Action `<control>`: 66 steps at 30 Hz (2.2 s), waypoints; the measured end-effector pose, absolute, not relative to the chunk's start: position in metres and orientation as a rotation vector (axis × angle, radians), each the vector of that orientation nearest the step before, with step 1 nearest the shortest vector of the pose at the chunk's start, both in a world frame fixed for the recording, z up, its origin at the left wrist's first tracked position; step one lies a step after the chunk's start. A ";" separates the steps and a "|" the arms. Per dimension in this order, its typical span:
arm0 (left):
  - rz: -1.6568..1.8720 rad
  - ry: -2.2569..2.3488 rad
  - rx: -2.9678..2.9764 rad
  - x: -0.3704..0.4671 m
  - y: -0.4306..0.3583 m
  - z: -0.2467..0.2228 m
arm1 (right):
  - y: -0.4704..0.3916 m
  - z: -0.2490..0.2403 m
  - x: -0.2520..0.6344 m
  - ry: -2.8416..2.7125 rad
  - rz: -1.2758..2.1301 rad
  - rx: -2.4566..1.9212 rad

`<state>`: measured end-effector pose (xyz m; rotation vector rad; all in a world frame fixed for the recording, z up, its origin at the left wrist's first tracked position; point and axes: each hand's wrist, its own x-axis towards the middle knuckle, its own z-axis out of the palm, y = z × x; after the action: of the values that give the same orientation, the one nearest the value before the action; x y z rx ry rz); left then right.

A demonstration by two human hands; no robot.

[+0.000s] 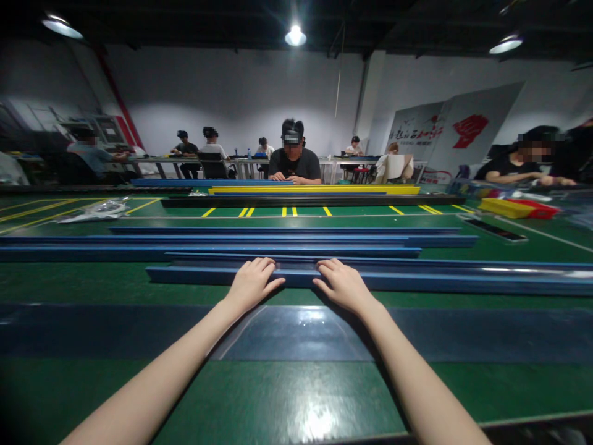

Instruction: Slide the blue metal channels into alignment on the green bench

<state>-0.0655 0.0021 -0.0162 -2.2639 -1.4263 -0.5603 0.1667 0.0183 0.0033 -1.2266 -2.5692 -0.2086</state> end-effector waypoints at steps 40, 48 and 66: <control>-0.545 -1.417 -2.240 -0.066 0.003 -0.018 | 0.019 0.002 0.167 -2.570 -0.240 -1.225; -0.544 -1.419 -2.238 -0.066 0.003 -0.018 | 0.019 0.002 0.167 -2.567 -0.252 -1.225; -0.535 -1.420 -2.233 -0.065 0.004 -0.019 | 0.021 0.000 0.168 -2.572 -0.232 -1.221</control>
<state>-0.0655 0.0037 -0.0190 -2.2330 -1.4195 -0.5350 0.1682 0.0207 0.0002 -1.2214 -2.5720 -0.2325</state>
